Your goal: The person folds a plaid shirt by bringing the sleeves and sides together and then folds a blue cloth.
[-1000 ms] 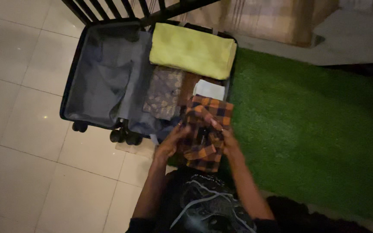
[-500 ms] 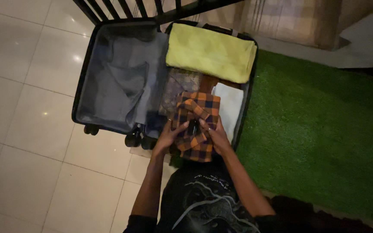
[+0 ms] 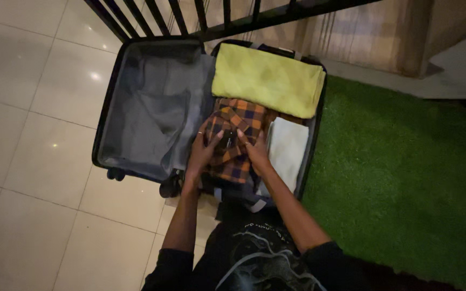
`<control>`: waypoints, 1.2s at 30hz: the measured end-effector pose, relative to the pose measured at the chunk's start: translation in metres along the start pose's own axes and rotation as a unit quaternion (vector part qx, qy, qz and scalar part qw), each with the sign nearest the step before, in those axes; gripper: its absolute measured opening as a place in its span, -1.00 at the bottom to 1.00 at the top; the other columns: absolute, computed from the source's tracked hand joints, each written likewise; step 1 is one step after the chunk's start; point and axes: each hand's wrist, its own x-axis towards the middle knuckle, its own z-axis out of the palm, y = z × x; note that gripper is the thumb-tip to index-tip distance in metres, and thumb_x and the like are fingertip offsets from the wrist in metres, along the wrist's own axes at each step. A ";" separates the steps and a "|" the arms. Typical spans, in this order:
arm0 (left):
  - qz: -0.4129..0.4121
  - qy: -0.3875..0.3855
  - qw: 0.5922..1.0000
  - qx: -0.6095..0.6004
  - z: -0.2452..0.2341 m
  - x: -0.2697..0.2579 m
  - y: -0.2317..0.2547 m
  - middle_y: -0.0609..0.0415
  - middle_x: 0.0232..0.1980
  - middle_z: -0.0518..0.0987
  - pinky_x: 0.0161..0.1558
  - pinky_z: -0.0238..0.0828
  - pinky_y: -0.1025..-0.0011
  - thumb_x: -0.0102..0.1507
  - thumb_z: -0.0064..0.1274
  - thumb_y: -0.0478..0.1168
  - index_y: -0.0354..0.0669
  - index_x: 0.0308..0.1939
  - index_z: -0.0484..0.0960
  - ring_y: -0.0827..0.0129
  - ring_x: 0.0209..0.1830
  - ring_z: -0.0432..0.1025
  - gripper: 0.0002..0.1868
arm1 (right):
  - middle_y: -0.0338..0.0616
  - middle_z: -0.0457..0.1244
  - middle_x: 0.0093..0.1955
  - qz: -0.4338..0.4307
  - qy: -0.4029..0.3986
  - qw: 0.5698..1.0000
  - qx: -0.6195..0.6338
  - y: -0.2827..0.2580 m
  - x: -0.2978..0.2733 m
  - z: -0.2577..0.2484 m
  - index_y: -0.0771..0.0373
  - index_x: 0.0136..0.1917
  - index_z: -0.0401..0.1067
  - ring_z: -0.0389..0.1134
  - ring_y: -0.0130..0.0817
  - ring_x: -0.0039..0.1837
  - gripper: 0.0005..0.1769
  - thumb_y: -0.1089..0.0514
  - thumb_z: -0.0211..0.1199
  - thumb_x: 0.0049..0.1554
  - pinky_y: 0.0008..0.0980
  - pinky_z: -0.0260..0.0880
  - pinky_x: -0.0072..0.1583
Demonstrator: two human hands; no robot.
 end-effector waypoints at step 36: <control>0.261 -0.025 0.841 0.472 0.027 0.050 -0.016 -0.04 0.67 0.07 0.56 -0.13 -0.13 0.47 -0.18 -0.01 -0.07 0.58 0.25 -0.03 0.68 -0.10 -0.40 | 0.06 -0.35 0.78 -0.203 0.041 0.801 -0.561 -0.015 0.009 0.031 -0.12 0.71 0.00 -0.39 0.23 0.75 -0.13 0.13 0.18 0.19 0.51 -0.19 0.45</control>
